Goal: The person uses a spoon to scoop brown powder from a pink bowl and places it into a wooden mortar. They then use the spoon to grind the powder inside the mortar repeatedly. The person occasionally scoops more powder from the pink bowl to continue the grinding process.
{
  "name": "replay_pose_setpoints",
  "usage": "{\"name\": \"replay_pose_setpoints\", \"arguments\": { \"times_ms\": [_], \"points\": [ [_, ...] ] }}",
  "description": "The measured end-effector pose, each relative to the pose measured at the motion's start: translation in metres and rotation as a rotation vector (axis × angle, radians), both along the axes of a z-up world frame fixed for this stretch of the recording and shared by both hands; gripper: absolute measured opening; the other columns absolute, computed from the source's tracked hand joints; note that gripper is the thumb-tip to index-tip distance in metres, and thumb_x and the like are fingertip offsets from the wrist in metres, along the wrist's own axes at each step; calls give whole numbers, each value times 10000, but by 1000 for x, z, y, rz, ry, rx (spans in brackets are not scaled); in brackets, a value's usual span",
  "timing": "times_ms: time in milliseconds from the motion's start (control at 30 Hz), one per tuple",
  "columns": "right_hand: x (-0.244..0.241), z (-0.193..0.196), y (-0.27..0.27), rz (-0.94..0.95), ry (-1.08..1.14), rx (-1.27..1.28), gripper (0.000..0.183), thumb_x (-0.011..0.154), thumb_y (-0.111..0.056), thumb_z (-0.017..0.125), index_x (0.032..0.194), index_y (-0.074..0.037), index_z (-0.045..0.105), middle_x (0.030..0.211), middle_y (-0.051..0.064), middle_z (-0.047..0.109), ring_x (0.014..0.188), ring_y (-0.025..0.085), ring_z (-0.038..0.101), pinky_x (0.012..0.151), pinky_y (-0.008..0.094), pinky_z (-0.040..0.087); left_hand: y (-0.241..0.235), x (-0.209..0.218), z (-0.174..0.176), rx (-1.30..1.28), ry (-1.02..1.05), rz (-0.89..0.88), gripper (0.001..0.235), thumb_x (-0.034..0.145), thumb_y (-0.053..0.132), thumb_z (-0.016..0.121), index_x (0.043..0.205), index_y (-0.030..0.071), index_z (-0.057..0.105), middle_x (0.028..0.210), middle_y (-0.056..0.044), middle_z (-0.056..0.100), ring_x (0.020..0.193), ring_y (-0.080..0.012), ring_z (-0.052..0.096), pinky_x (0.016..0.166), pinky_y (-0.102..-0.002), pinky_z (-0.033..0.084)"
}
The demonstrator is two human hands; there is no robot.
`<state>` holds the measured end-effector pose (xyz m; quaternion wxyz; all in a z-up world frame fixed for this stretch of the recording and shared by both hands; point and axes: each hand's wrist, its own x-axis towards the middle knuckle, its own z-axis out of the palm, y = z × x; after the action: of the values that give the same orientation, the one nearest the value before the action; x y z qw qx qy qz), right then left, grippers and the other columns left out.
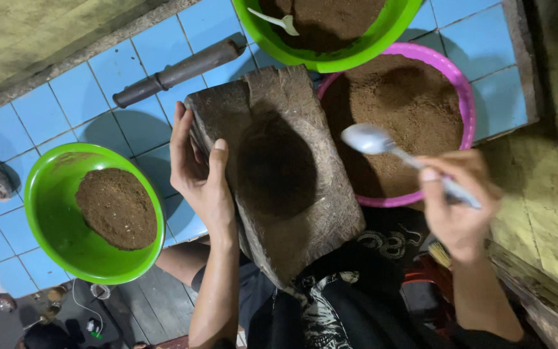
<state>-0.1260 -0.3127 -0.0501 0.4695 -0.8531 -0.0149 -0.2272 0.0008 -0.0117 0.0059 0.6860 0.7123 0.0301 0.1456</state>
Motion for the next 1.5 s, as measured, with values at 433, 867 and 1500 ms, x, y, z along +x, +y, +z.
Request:
{"name": "replay_pose_setpoints", "arguments": {
  "times_ms": [433, 867, 1500],
  "points": [
    [70, 29, 113, 426, 489, -94, 132, 897, -128, 714, 917, -6, 762, 850, 248, 700, 761, 388, 719, 671, 461, 584, 7, 2, -5, 20, -1, 11, 504, 906, -6, 699, 1386, 14, 545, 1539, -212, 430, 1480, -315, 366, 1236, -436, 295],
    [67, 12, 113, 280, 467, -110, 164, 981, -200, 653, 1050, -105, 767, 868, 128, 706, 790, 230, 680, 707, 337, 561, 10, 0, -3, 25, 27, 5, 500, 924, 18, 699, 1401, 49, 551, 1555, -186, 420, 1494, -322, 350, 1243, -457, 292],
    [119, 12, 94, 627, 120, -161, 192, 960, -217, 671, 1108, -152, 774, 860, 74, 777, 889, 233, 600, 811, 368, 473, 11, 1, -5, 25, 21, 0, 493, 923, 26, 700, 1394, 56, 557, 1549, -177, 427, 1490, -308, 359, 1242, -450, 294]
  ]
}}
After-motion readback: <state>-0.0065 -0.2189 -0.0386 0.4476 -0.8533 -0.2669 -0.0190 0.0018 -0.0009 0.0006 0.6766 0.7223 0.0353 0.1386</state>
